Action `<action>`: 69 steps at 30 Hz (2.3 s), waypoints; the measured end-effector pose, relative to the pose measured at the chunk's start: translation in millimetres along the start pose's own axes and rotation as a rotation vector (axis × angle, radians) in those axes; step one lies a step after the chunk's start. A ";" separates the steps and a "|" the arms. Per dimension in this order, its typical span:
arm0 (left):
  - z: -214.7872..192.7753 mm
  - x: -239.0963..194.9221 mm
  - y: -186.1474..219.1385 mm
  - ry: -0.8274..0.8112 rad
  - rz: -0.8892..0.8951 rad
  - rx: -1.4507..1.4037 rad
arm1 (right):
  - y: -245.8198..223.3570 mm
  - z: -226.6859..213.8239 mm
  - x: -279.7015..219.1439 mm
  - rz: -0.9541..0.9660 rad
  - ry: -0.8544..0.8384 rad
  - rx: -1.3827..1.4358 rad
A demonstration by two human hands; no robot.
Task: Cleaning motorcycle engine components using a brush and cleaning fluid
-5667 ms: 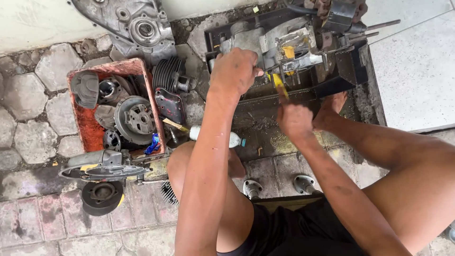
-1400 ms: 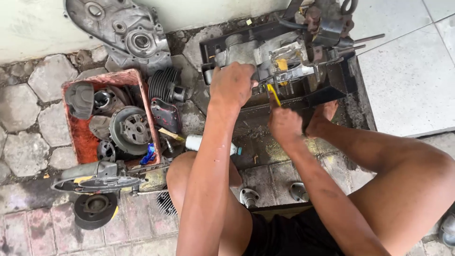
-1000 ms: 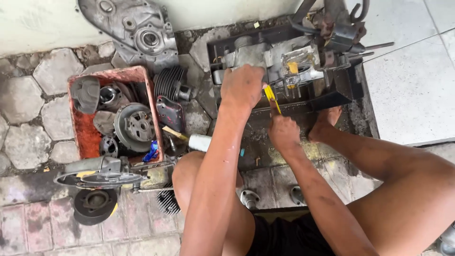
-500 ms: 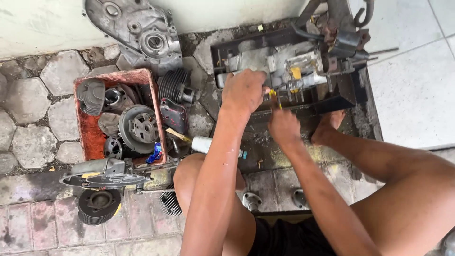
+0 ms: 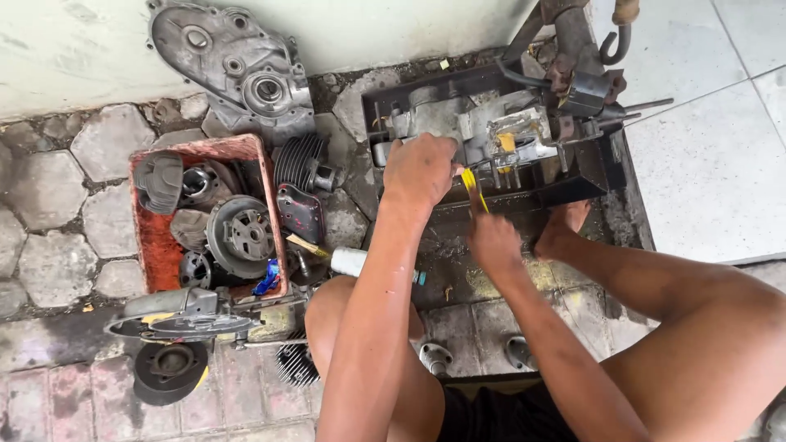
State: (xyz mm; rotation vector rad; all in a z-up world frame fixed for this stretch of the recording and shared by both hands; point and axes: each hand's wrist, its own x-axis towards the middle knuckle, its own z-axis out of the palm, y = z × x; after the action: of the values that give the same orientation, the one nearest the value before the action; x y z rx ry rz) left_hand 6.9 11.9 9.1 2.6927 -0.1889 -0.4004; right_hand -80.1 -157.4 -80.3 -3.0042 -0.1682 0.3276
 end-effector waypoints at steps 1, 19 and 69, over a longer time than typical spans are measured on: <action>-0.8 0.8 1.4 -0.004 -0.001 -0.005 | -3.3 -15.4 -6.7 0.001 -0.006 -0.003; 10.6 -8.5 7.3 0.117 0.010 -0.011 | 5.2 19.7 -3.2 0.167 -0.118 0.253; -9.7 -13.1 2.7 0.047 0.059 0.044 | 6.0 8.2 -15.7 -0.033 -0.057 0.085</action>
State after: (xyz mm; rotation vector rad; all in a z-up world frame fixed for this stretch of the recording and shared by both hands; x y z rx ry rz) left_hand -2.8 15.7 22.0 2.7296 -0.2658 -0.3184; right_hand -96.6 -164.3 -85.8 -2.9066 -0.2028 0.4067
